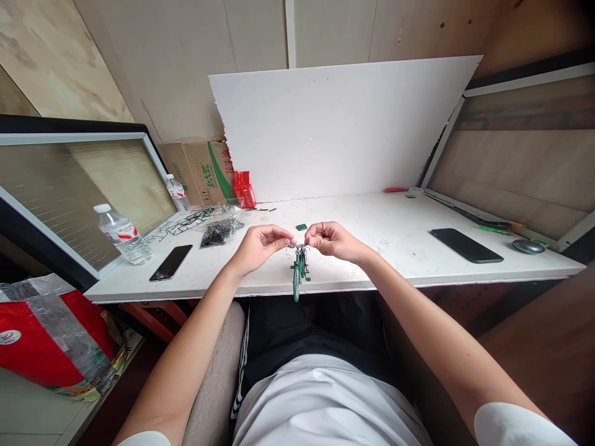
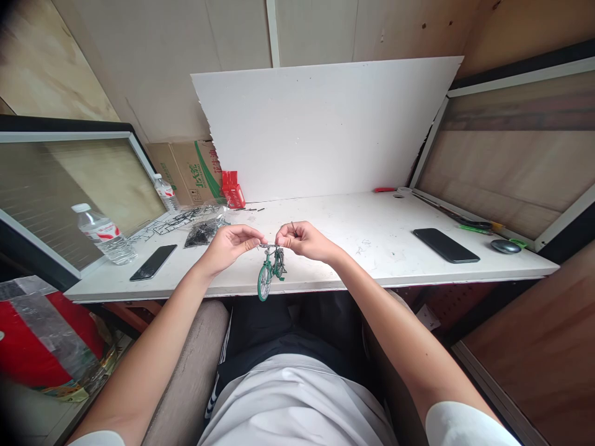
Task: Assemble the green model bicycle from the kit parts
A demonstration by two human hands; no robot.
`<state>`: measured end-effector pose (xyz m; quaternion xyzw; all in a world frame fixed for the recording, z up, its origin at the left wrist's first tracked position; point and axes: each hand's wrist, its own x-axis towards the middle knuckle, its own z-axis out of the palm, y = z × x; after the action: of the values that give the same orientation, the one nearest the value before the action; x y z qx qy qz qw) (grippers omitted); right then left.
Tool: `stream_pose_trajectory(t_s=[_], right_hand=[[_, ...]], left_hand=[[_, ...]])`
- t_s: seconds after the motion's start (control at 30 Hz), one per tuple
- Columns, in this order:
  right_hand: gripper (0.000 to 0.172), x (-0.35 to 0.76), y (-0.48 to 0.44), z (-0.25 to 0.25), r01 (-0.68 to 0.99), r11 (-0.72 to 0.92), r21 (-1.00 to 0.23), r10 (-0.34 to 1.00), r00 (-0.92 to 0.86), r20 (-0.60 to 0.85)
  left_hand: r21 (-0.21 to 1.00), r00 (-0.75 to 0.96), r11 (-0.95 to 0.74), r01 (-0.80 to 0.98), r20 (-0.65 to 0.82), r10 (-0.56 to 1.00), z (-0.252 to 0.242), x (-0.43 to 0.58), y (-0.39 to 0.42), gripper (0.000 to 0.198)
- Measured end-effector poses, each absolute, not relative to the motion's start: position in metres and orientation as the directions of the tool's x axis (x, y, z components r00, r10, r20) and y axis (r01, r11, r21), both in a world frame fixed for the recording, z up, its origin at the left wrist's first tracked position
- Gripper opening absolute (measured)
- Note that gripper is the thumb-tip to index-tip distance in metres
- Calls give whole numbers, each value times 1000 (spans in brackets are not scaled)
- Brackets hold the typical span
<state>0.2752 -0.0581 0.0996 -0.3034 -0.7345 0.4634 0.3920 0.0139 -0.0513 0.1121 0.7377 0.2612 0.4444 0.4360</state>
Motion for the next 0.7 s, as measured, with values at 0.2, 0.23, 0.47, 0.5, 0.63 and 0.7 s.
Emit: stream_pose_trajectory(t_s=[0.2,0.23,0.47,0.5,0.63,0.7], right_hand=[[43,272,-55,95,103,420,-902,827,-453,333],[43,270,-55,94,106,427,-898,825,-452,339],[45,266,-55,93,88,419,-904,828,-446,340],[45,266,-55,94,93,423,-901,828,-444,343],[50,269,-56,95,104,438,-893,826,-438,355],[52,270,-56,96,110,441,-891,825,-439,355]], left_hand=[[886,453,-463,-21,421,786,111,14,-50,36],[888,452,-459,-25,420,787,110,14,-49,36],[885,425,-464,-39,435,794,112,18,-52,36],[887,427,-460,-36,430,795,112,19,-53,37],[896,430,-443,-41,416,802,113,19,-53,37],[898,420,-437,-50,415,807,112,18,-52,37]])
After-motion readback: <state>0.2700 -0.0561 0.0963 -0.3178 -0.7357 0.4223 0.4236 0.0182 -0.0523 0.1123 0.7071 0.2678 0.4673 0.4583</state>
